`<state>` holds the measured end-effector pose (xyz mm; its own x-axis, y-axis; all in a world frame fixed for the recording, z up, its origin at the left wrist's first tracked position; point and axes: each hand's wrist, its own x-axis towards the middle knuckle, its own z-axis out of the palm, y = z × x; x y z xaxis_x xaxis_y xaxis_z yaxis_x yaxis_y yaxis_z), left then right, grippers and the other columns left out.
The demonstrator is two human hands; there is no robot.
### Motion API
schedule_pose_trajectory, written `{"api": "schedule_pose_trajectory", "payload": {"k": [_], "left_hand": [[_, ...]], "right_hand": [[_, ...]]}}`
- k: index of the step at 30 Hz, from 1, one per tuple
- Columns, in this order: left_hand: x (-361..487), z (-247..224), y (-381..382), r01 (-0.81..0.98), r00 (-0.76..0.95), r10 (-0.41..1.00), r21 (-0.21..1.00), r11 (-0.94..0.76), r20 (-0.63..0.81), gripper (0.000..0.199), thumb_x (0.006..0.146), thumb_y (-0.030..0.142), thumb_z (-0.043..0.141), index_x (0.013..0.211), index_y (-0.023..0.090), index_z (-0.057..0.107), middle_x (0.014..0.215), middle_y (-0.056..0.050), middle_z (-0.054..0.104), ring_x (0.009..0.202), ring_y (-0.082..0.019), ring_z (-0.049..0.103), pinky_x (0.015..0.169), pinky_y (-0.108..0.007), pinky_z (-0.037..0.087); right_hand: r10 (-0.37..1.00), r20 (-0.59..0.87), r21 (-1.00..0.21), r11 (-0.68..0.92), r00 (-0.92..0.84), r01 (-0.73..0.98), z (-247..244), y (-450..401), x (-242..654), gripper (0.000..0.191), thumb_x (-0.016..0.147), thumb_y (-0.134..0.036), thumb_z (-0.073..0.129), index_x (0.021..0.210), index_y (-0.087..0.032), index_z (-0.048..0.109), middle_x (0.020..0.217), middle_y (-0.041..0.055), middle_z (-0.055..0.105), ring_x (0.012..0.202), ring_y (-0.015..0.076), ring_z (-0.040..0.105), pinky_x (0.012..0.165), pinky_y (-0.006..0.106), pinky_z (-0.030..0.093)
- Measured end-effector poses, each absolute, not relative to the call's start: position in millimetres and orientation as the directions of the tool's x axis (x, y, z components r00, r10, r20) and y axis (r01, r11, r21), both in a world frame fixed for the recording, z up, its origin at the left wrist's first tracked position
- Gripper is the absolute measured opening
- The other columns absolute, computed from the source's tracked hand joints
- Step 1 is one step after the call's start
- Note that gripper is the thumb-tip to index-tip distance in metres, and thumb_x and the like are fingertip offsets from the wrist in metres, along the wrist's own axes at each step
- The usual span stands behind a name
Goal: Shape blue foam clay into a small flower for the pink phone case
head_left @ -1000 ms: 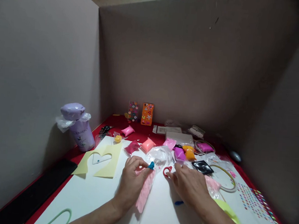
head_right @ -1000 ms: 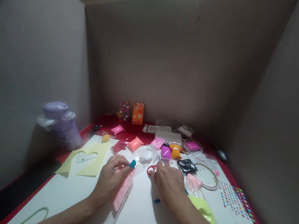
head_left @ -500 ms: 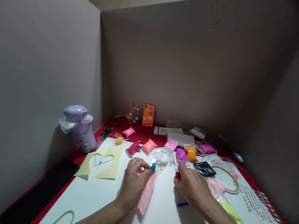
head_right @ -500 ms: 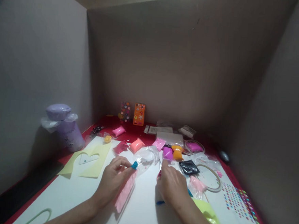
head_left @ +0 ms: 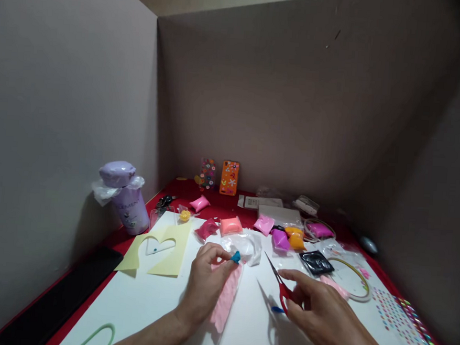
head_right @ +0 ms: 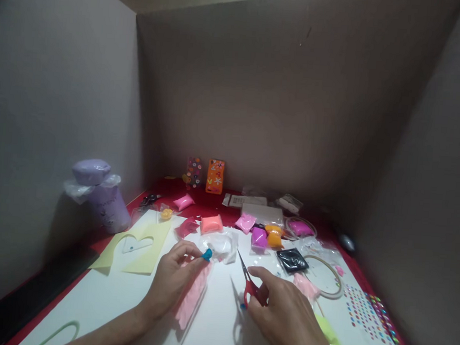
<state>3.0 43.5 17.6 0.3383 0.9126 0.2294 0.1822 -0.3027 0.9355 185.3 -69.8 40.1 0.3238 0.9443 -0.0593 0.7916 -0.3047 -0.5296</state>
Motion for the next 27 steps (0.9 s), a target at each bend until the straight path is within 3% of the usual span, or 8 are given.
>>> {"api": "schedule_pose_trajectory", "payload": {"k": [4,8,11,15,27], "left_hand": [[3.4,19.0,42.2,0.146,0.343,0.908,0.941,-0.305,0.241,0.012,0.076,0.029,0.063,0.071,0.019,0.061,0.084,-0.003,0.057,0.084,-0.018,0.054,0.076,-0.03,0.042],[2.3,20.8,40.6,0.124,0.349,0.893,0.931,-0.344,0.284,0.013,0.077,0.032,0.063,0.073,0.019,0.061,0.086,-0.003,0.057,0.087,-0.018,0.054,0.079,-0.03,0.042],[1.2,22.0,39.2,0.129,0.363,0.88,0.919,-0.373,0.306,0.013,0.079,0.032,0.062,0.074,0.02,0.061,0.087,-0.003,0.057,0.09,-0.018,0.053,0.08,-0.03,0.042],[0.8,22.3,37.6,0.129,0.357,0.874,0.91,-0.394,0.328,0.009,0.078,0.028,0.063,0.075,0.02,0.061,0.089,-0.004,0.056,0.091,-0.018,0.052,0.08,-0.029,0.042],[0.2,21.7,35.6,0.139,0.353,0.857,0.885,-0.445,0.376,0.01,0.08,0.029,0.061,0.074,0.02,0.062,0.088,-0.004,0.057,0.092,-0.019,0.052,0.081,-0.031,0.042]], "right_hand": [[0.983,0.065,-0.518,-0.111,0.169,0.848,39.4,-82.4,178.5,0.036,0.08,-0.026,0.052,0.115,-0.029,0.056,0.071,-0.002,0.064,0.063,0.0143,0.06,0.056,0.022,0.041],[0.969,0.245,-0.268,0.076,-0.008,0.96,40.2,-87.2,169.5,0.039,0.074,-0.021,0.058,0.111,-0.036,0.056,0.07,-0.0032,0.062,0.06,0.0149,0.06,0.053,0.023,0.04],[0.947,0.315,-0.102,0.096,-0.06,0.99,41.5,-86.7,165.1,0.038,0.069,-0.018,0.063,0.102,-0.035,0.059,0.06,-0.0043,0.056,0.05,0.0145,0.055,0.047,0.023,0.034],[0.925,0.364,0.011,0.115,-0.111,0.993,45.1,-85.1,161.2,0.041,0.065,-0.015,0.065,0.101,-0.034,0.06,0.058,-0.0037,0.056,0.047,0.0136,0.053,0.046,0.023,0.03],[0.937,0.316,0.131,0.114,-0.15,0.985,49.1,-76.9,156.4,0.035,0.066,-0.016,0.062,0.098,-0.03,0.06,0.057,-0.0021,0.057,0.046,0.014,0.053,0.047,0.025,0.026]]}}
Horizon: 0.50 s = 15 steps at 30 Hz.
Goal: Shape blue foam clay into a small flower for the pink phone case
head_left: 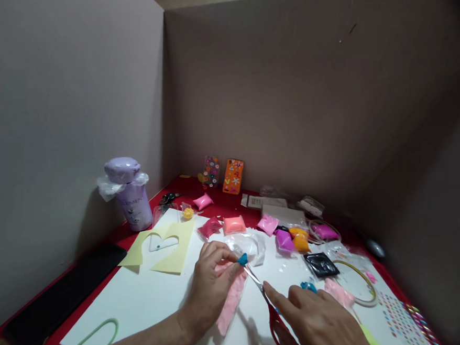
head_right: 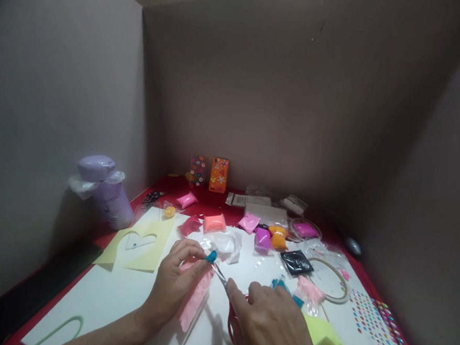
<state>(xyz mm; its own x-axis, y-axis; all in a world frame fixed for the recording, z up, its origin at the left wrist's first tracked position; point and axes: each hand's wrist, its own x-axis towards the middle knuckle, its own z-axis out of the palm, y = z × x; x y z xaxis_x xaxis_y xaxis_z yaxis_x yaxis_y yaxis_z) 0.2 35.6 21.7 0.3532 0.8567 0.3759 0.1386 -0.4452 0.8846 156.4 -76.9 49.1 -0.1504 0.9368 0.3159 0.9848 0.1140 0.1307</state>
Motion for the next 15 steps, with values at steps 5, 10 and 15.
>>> {"api": "schedule_pose_trajectory", "payload": {"k": [5,10,15], "left_hand": [[0.1,21.1,36.1,0.153,0.346,0.846,0.866,-0.477,0.405,0.009,0.08,0.028,0.061,0.076,0.02,0.063,0.089,-0.005,0.057,0.091,-0.02,0.052,0.08,-0.032,0.044],[-1.4,20.1,35.2,0.171,0.355,0.826,0.838,-0.518,0.438,0.01,0.082,0.028,0.059,0.077,0.021,0.063,0.089,-0.005,0.057,0.09,-0.019,0.052,0.079,-0.031,0.044],[-2.4,19.6,34.7,0.188,0.37,0.806,0.813,-0.551,0.461,0.007,0.082,0.025,0.058,0.079,0.021,0.062,0.09,-0.005,0.057,0.092,-0.02,0.051,0.081,-0.033,0.043]], "right_hand": [[0.931,0.325,0.158,0.118,-0.165,0.98,53.8,-75.4,152.2,0.034,0.065,-0.016,0.061,0.097,-0.029,0.061,0.057,-0.0013,0.058,0.046,0.0153,0.053,0.047,0.025,0.025],[0.929,0.33,0.182,0.109,-0.165,0.977,55.6,-76.0,149.2,0.034,0.065,-0.016,0.061,0.098,-0.026,0.06,0.056,-0.0007,0.058,0.045,0.0149,0.052,0.046,0.025,0.024],[0.923,0.334,0.23,0.117,-0.191,0.966,53.7,-73.4,148.4,0.031,0.066,-0.014,0.058,0.096,-0.025,0.061,0.055,-0.0007,0.058,0.043,0.0138,0.051,0.047,0.026,0.023]]}}
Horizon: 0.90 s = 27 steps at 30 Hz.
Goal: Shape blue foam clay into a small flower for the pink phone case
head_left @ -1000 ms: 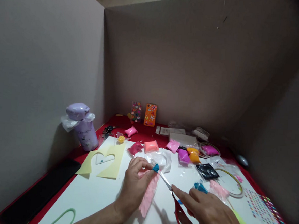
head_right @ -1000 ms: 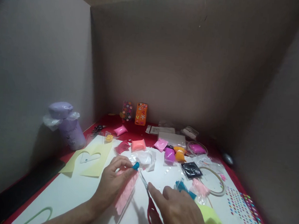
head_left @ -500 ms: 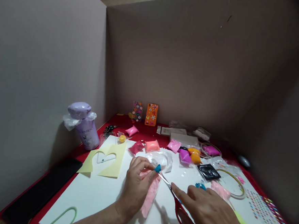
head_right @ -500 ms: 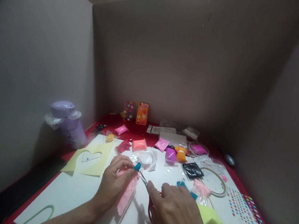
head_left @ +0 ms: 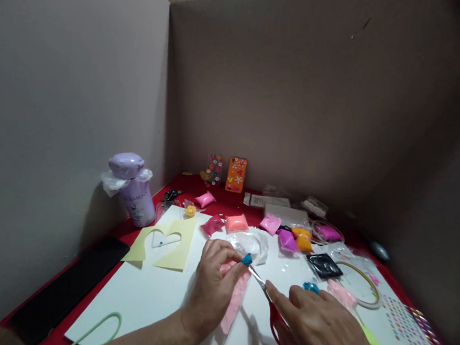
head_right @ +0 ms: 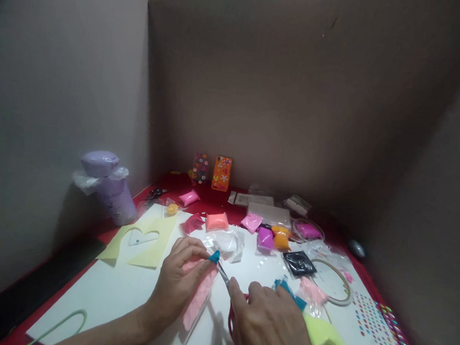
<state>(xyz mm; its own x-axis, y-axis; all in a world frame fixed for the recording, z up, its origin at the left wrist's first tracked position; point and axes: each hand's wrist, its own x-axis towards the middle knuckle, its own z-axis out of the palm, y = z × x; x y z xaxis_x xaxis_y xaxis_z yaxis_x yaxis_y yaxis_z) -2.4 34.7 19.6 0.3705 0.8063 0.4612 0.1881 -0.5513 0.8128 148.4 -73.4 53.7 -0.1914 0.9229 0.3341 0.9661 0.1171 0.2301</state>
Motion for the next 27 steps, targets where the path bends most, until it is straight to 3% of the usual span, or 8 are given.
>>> {"api": "schedule_pose_trajectory", "payload": {"k": [21,27], "left_hand": [[-2.9,19.6,35.4,0.19,0.366,0.798,0.801,-0.568,0.479,0.003,0.081,0.022,0.06,0.079,0.021,0.062,0.09,-0.004,0.058,0.092,-0.019,0.051,0.08,-0.031,0.043],[-2.3,20.2,35.7,0.169,0.358,0.835,0.851,-0.498,0.418,0.004,0.081,0.021,0.059,0.077,0.02,0.061,0.089,-0.003,0.057,0.091,-0.018,0.052,0.081,-0.031,0.042]], "right_hand": [[0.935,0.29,0.236,0.136,-0.203,0.962,54.0,-72.4,145.4,0.027,0.069,-0.012,0.059,0.093,-0.024,0.062,0.056,0.0003,0.06,0.04,0.0121,0.05,0.044,0.025,0.021],[0.933,0.3,0.235,0.129,-0.198,0.964,49.3,-72.9,149.7,0.035,0.066,-0.008,0.059,0.097,-0.024,0.061,0.057,-0.0005,0.06,0.042,0.0129,0.051,0.046,0.026,0.025]]}}
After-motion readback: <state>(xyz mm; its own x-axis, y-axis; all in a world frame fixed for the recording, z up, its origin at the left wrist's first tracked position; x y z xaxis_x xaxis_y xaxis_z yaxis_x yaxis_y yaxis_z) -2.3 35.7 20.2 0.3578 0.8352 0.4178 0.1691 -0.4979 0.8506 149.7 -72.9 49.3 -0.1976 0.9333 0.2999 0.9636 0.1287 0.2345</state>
